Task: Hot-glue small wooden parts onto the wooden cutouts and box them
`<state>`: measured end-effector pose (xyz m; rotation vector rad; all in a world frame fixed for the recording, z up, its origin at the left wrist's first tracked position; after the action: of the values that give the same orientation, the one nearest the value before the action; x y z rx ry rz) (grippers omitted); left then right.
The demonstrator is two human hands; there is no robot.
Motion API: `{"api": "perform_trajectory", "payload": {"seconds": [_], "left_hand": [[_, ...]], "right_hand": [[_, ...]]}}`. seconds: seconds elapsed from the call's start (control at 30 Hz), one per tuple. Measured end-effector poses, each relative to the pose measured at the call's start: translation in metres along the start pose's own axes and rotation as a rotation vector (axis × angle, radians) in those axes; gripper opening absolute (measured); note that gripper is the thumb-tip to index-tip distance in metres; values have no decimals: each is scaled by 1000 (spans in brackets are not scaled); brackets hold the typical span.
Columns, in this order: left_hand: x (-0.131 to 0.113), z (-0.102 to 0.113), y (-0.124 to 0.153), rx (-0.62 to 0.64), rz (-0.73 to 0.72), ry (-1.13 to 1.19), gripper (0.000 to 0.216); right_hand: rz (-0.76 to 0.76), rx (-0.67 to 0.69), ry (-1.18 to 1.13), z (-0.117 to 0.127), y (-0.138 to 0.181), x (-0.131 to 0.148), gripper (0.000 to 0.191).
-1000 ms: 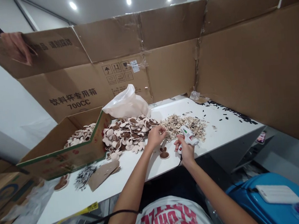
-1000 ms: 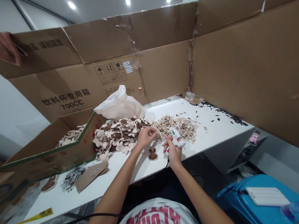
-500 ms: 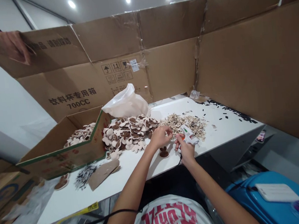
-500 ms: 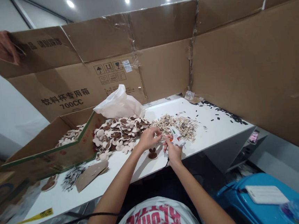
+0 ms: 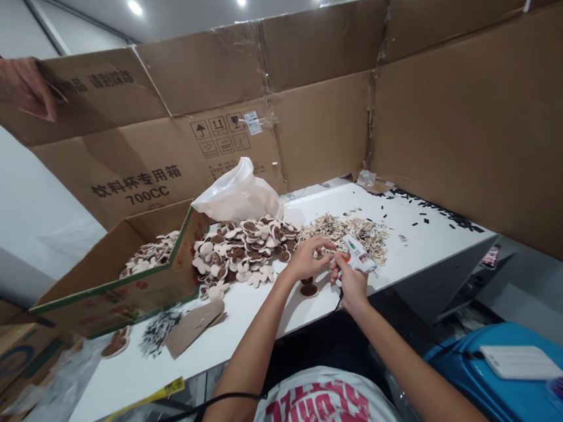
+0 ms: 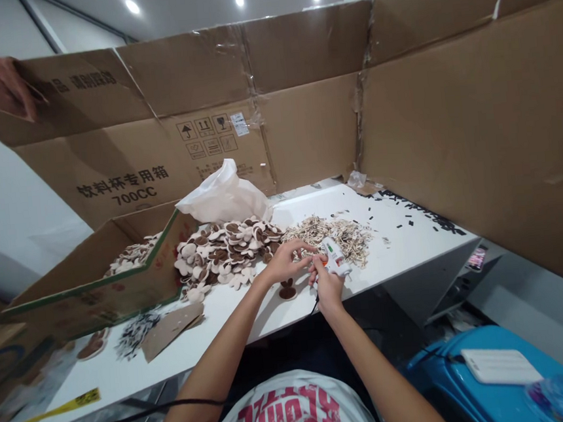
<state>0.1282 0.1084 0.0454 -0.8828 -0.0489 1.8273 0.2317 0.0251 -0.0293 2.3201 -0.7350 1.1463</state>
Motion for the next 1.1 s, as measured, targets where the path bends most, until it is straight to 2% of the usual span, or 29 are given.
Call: {"api": "perform_trajectory", "payload": {"seconds": [0.13,0.27,0.47,0.6,0.73,0.87,0.97,1.1], "left_hand": [[1,1,2,-61,-51,-100,17],[-2,3,3,-35,-122,-183,14],[-6,4,1,-52,-111,-209,14],[-7,7,4,-85,-33,-116,13],[-4,14,14,-151,128,41,23],[1,19,27,-269,234,195,26],[-3,23,37,-302,244,235,28],[-15,28,48,-233,210,222,31]], "right_hand": [[6,13,1,0,1,1,40],[10,43,-1,0,1,2,39],[8,54,-7,-2,1,3,36],[-4,55,24,-1,-1,1,37],[-41,162,37,0,-3,0,37],[-59,239,67,0,-1,3,38],[-66,303,100,0,1,5,40],[-64,400,130,1,5,7,38]]}}
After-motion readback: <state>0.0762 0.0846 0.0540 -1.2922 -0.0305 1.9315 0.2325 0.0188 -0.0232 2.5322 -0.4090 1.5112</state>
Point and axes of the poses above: each hand's wrist, its own y-axis away from the middle knuckle, its own z-axis out of the back of the hand, x = y × z, the point moved 1 cm from there along -y, towards the middle knuckle, and after that the axes turned 6 degrees about -z, right-handed, at the moved point
